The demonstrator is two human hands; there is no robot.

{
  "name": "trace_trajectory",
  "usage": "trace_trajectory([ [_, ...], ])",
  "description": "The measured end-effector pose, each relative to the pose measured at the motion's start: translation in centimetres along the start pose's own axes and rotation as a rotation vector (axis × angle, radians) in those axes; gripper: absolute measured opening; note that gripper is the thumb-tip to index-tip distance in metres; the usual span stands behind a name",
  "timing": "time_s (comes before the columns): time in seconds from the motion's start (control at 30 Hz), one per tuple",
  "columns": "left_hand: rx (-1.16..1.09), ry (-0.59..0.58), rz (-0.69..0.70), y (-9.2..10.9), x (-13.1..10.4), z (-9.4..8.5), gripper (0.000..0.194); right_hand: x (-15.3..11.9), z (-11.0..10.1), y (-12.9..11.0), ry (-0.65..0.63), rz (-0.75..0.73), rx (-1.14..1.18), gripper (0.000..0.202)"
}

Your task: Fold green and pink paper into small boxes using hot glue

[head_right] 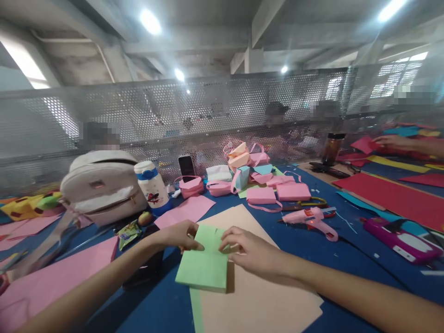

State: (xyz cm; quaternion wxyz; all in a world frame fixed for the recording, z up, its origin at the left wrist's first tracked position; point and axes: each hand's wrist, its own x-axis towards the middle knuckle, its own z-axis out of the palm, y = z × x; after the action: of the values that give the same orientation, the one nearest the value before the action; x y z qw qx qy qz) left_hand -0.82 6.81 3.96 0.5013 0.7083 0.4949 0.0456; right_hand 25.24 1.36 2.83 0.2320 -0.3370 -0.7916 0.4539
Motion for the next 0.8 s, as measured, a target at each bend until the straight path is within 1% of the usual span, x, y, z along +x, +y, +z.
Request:
trace_trajectory([
  [0.07,-0.090,0.000,-0.010,-0.3,-1.1,1.5,0.042,0.0,0.0,0.2,0.068,0.001,0.040,0.030],
  [0.13,-0.169,0.050,-0.017,-0.6,-2.2,3.2,0.053,0.0,-0.1,0.3,0.085,0.023,0.057,0.030],
  [0.23,-0.232,0.143,-0.025,-0.9,-3.6,5.8,0.072,-0.3,-0.2,0.7,-0.009,0.011,0.042,0.026],
  [0.27,-0.188,0.212,-0.024,-1.0,-4.0,6.5,0.079,-0.4,-0.2,1.0,-0.046,-0.012,0.016,0.027],
  [0.3,-0.088,0.276,-0.004,-1.1,-4.4,7.0,0.085,-0.4,-0.3,1.3,-0.077,-0.042,-0.022,0.029],
  [0.33,0.065,0.355,0.040,-1.3,-4.8,7.5,0.091,-0.5,-0.3,1.6,-0.103,-0.076,-0.068,0.031],
  [0.4,0.419,0.547,0.180,-1.6,-5.5,8.2,0.095,-0.5,-0.3,2.0,-0.139,-0.145,-0.163,0.036],
  [0.43,0.575,0.625,0.248,-1.7,-5.7,8.4,0.093,-0.4,-0.3,2.2,-0.151,-0.180,-0.203,0.038],
  [0.47,0.699,0.676,0.317,-1.9,-5.8,8.6,0.087,-0.3,-0.3,2.3,-0.163,-0.215,-0.235,0.040],
  [0.5,0.790,0.686,0.386,-2.0,-5.9,8.6,0.079,-0.2,-0.3,2.3,-0.175,-0.248,-0.258,0.041],
  [0.53,0.849,0.660,0.467,-2.2,-6.0,8.7,0.068,-0.1,-0.3,2.3,-0.189,-0.273,-0.274,0.042],
  [0.57,0.881,0.597,0.554,-2.3,-6.0,8.6,0.058,0.0,-0.3,2.3,-0.201,-0.290,-0.280,0.042],
  [0.6,0.889,0.513,0.639,-2.4,-5.9,8.6,0.052,0.2,-0.3,2.4,-0.213,-0.299,-0.278,0.041],
  [0.67,0.856,0.339,0.768,-2.8,-5.8,8.3,0.047,0.4,-0.3,2.8,-0.227,-0.295,-0.265,0.040],
  [0.73,0.809,0.235,0.832,-3.2,-5.6,8.1,0.046,0.6,-0.5,3.6,-0.235,-0.299,-0.238,0.040],
  [0.8,0.791,0.210,0.869,-3.8,-5.4,7.9,0.045,0.7,-0.7,4.6,-0.263,-0.325,-0.200,0.039],
])
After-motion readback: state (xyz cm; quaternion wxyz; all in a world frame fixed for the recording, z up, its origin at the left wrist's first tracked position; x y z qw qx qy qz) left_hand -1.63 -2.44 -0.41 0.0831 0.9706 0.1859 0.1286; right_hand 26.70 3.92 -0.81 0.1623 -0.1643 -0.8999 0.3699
